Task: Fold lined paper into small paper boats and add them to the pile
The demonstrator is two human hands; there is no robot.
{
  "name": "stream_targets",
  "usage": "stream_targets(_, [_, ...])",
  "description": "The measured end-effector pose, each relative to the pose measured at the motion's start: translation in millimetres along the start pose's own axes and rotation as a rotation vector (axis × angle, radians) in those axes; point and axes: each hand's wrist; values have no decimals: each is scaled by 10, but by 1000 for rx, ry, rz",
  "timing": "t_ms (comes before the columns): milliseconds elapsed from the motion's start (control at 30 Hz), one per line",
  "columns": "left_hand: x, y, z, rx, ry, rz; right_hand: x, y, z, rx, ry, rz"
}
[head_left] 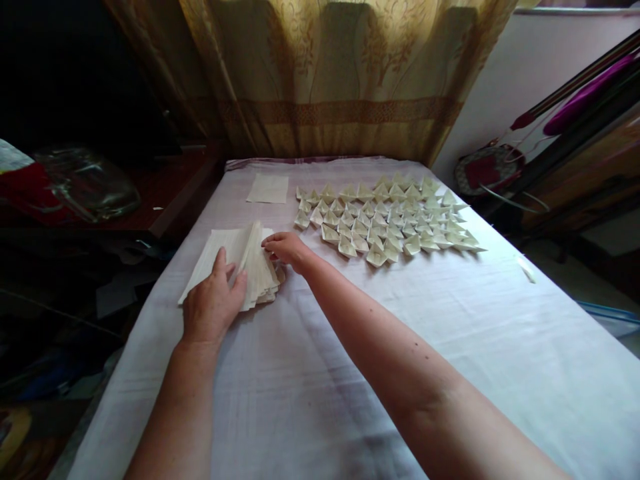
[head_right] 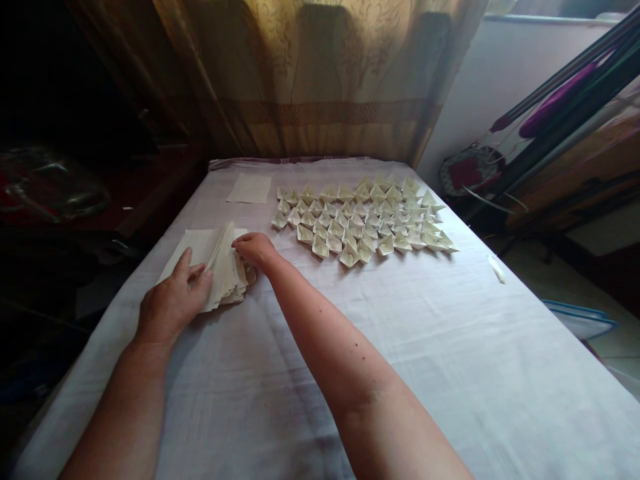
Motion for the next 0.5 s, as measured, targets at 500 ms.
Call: stream_targets(500, [-241,84,236,-27,-113,-390,-160,57,-155,-70,-168,-167])
Point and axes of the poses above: each hand's wrist, its own z-axis towards the middle knuckle, its own y-axis out of the palm, x = y × z, and after that the axes turned 10 degrees about -y, right-handed
